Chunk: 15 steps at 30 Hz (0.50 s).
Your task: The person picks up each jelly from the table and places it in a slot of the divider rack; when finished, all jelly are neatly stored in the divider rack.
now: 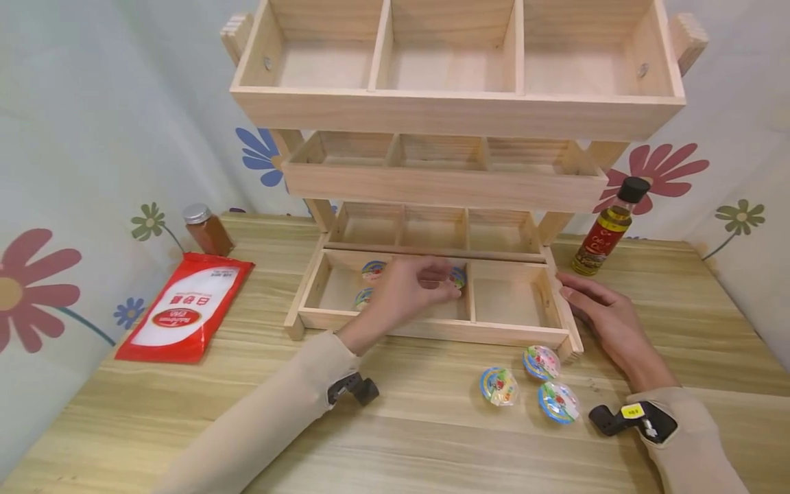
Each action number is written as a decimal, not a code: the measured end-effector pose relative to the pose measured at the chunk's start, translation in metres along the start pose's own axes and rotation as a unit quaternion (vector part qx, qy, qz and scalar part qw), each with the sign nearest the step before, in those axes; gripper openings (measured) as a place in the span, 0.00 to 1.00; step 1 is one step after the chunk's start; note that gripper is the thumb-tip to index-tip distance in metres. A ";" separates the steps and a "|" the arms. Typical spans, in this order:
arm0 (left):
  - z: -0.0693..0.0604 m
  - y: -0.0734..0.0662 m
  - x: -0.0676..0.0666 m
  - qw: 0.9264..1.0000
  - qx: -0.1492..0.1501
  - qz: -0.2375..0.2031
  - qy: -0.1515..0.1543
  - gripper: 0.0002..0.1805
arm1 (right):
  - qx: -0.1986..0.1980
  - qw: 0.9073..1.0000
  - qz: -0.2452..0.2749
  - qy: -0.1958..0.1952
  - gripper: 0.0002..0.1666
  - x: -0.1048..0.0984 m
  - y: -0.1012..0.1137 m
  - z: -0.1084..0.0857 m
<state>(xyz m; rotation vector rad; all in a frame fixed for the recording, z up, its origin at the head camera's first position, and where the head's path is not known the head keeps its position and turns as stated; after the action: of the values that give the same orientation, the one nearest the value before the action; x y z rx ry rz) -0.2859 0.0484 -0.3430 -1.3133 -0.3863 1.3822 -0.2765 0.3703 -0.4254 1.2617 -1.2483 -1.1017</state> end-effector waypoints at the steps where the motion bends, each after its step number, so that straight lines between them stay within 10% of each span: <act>1: -0.002 -0.003 0.002 1.000 0.007 -0.002 0.003 0.22 | 0.000 1.000 -0.001 -0.001 0.22 0.000 0.000 0.000; 15: -0.029 -0.038 0.035 0.996 0.053 -0.015 0.067 0.22 | -0.006 1.000 0.001 -0.001 0.21 0.000 0.001 0.000</act>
<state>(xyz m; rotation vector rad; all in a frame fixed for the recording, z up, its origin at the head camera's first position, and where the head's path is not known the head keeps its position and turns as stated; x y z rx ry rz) -0.2344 0.0775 -0.3375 -1.2988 -0.2385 1.2650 -0.2766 0.3699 -0.4244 1.2507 -1.2417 -1.1073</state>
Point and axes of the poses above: each hand's wrist, its own z-axis towards the middle knuckle, its own x-axis out of the palm, y = z × x, the point moved 8 cm from there along z, towards the middle knuckle, and after that the axes turned 5 degrees about x, right-handed, at the moved point
